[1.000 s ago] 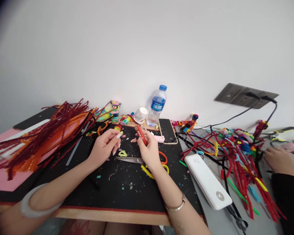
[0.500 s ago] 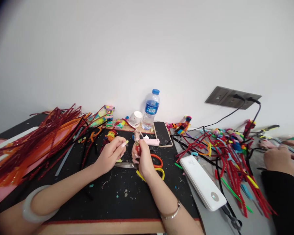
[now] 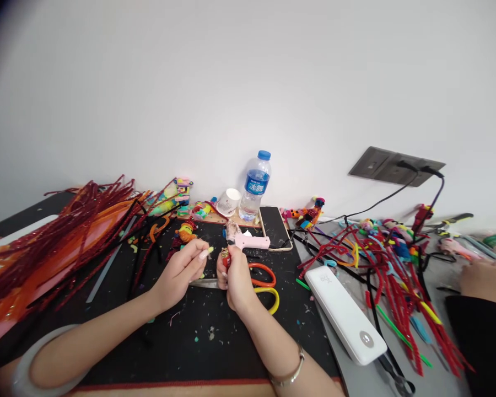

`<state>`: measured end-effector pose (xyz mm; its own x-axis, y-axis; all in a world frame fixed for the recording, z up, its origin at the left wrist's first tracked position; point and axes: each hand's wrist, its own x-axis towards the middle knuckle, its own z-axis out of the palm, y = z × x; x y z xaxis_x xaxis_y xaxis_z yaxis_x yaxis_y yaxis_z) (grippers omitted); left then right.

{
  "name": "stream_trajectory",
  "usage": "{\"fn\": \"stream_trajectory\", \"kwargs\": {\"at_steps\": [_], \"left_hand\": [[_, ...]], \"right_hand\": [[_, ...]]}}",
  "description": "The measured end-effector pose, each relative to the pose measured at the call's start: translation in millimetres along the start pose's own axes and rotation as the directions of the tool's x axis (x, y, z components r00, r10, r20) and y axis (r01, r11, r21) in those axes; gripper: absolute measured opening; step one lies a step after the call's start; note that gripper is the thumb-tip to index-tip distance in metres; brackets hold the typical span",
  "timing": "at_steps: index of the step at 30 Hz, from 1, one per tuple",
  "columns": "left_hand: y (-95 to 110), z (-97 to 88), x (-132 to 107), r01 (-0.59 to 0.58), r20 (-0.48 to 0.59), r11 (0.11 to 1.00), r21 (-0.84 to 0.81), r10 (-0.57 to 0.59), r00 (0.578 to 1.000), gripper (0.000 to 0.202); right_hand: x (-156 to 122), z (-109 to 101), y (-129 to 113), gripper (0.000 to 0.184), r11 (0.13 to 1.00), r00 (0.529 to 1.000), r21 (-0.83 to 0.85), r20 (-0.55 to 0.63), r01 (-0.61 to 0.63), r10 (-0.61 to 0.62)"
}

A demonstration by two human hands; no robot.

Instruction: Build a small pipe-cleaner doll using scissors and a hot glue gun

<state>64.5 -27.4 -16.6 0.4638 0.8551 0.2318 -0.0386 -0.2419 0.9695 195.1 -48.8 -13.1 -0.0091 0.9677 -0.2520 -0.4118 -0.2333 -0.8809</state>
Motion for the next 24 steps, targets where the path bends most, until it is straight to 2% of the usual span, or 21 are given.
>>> {"fn": "stream_trajectory", "kwargs": {"at_steps": [7,24], "left_hand": [[3.9,3.4,-1.3,0.046,0.02,0.994,-0.099,-0.044,0.999,0.022],[2.9,1.4,-2.8,0.026,0.023,0.996,-0.084,-0.024,0.999,0.024]], "right_hand": [[1.6,0.4,2.0,0.043,0.996,0.999,-0.087,-0.028,0.019,-0.021],[1.1,0.5,4.6,0.043,0.983,0.997,-0.169,-0.012,0.075,-0.078]]}}
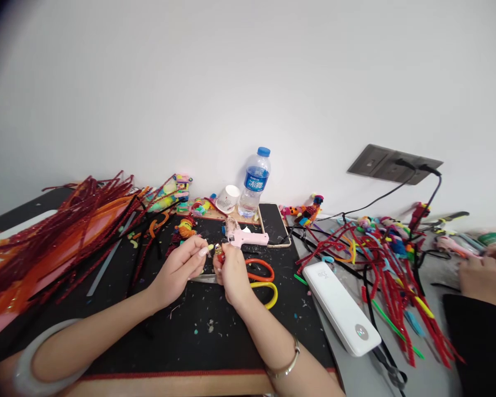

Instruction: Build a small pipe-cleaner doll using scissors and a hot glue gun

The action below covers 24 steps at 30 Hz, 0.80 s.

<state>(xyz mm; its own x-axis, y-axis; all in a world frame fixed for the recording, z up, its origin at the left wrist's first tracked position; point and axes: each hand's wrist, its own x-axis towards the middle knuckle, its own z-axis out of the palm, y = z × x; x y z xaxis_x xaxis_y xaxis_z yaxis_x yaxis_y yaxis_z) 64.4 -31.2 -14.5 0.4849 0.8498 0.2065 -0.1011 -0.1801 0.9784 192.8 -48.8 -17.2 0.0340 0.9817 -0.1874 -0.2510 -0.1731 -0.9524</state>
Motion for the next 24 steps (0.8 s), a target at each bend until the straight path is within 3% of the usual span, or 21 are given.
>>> {"fn": "stream_trajectory", "kwargs": {"at_steps": [24], "left_hand": [[4.3,-0.5,2.3,0.001,-0.038,1.0,-0.019,-0.002,0.999,0.023]], "right_hand": [[-0.9,-1.0,1.0,0.047,0.996,1.0,-0.092,0.028,0.007,-0.004]]}}
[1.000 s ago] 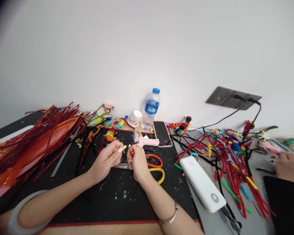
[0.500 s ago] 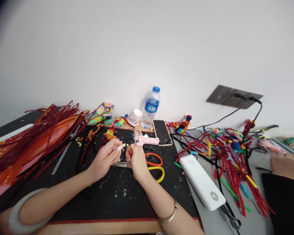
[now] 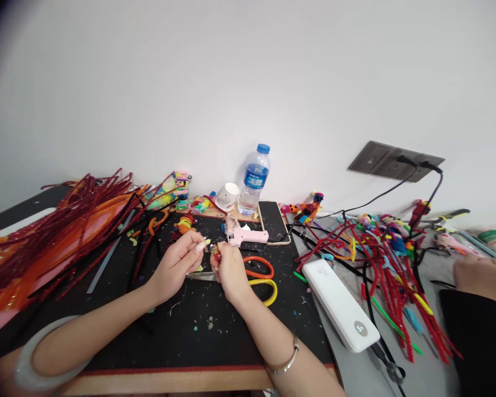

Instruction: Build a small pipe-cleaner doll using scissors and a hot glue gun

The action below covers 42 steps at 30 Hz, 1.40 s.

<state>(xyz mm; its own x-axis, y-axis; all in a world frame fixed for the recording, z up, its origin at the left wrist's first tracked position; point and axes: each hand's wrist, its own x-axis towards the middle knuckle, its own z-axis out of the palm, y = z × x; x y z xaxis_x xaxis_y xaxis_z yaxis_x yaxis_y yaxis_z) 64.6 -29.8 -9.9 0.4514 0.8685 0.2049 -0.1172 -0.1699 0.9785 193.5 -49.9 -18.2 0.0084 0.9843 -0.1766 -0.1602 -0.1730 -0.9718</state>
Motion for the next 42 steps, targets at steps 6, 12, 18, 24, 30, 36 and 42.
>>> {"fn": "stream_trajectory", "kwargs": {"at_steps": [6,12,18,24,30,36,42], "left_hand": [[0.6,0.6,-1.5,-0.003,0.001,1.0,0.017,0.003,1.0,0.022],[1.1,0.2,-1.5,-0.004,0.001,1.0,0.029,0.004,1.0,0.023],[-1.8,-0.9,-2.9,0.0,0.017,0.999,0.036,0.0,1.0,0.024],[0.8,-0.9,-2.4,-0.029,0.021,0.997,0.064,0.028,0.999,0.023],[-0.1,-3.4,-2.3,-0.046,0.035,0.995,0.094,0.042,0.998,0.023],[-2.2,-6.7,-1.6,-0.033,0.085,0.998,0.051,0.029,0.996,0.023],[-0.9,-8.0,-2.3,-0.04,0.107,0.995,0.086,0.03,0.994,0.023]], "right_hand": [[-0.2,0.3,0.1,0.047,1.0,1.0,0.007,0.002,0.009,-0.009],[0.1,0.3,-1.2,0.046,1.0,1.0,0.004,-0.004,-0.006,0.006],[1.8,-0.2,1.4,0.045,1.0,1.0,0.024,-0.01,-0.011,0.011],[0.1,-0.7,0.3,0.045,0.999,1.0,0.035,0.003,-0.001,0.001],[1.3,-0.8,1.6,0.045,0.999,1.0,0.04,0.008,-0.011,0.01],[1.9,-1.1,3.0,0.046,0.999,1.0,0.035,0.02,-0.002,0.001],[0.9,-2.6,3.0,0.046,0.999,1.0,0.033,0.027,-0.002,0.001]]}}
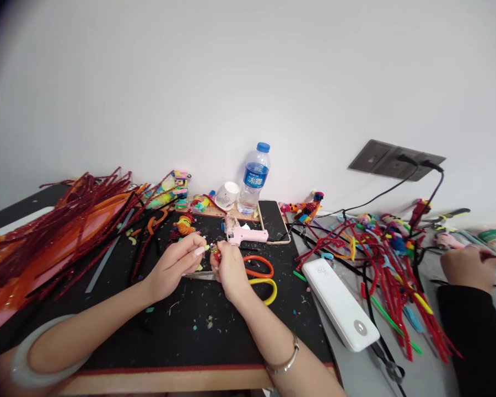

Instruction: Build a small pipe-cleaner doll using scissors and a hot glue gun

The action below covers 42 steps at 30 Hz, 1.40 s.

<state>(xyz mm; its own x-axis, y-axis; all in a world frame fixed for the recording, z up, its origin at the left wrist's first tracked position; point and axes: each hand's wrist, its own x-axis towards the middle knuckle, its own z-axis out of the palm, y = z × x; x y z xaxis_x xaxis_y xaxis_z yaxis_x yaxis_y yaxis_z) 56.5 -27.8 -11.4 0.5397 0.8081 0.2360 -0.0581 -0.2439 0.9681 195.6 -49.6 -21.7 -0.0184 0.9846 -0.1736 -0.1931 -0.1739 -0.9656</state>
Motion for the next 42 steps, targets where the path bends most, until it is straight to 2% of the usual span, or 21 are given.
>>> {"fn": "stream_trajectory", "kwargs": {"at_steps": [7,11,17,23,29,37,42], "left_hand": [[3,-1.6,0,-0.026,0.01,0.998,0.06,0.025,1.0,0.024],[8,-4.0,0,-0.073,-0.021,0.968,0.24,0.08,0.997,0.021],[8,-7.4,1,-0.184,0.014,0.793,0.581,0.216,0.976,0.012],[1,-12.0,1,-0.287,0.066,0.601,0.746,0.362,0.93,0.011],[0,-13.1,1,-0.325,0.12,0.466,0.823,0.418,0.901,0.014],[0,-11.8,2,-0.329,0.121,0.433,0.839,0.442,0.889,0.015],[1,-11.5,2,-0.355,0.135,0.405,0.842,0.48,0.867,0.014]], "right_hand": [[0,0,-2,0.045,1.0,1.0,0.001,0.0,0.005,-0.005],[-1,1,-2,0.043,1.0,1.0,0.007,-0.008,0.012,-0.012],[-2,2,-4,0.045,1.0,1.0,0.006,-0.026,0.012,-0.012],[-2,2,-4,0.044,1.0,0.999,0.019,-0.034,-0.009,0.01],[-2,1,-4,0.046,1.0,1.0,-0.009,-0.02,0.01,-0.011],[-2,1,-2,0.046,0.998,0.999,-0.057,-0.013,0.029,-0.03],[-2,0,-2,0.046,0.996,0.999,-0.076,-0.013,0.051,-0.052]]}}
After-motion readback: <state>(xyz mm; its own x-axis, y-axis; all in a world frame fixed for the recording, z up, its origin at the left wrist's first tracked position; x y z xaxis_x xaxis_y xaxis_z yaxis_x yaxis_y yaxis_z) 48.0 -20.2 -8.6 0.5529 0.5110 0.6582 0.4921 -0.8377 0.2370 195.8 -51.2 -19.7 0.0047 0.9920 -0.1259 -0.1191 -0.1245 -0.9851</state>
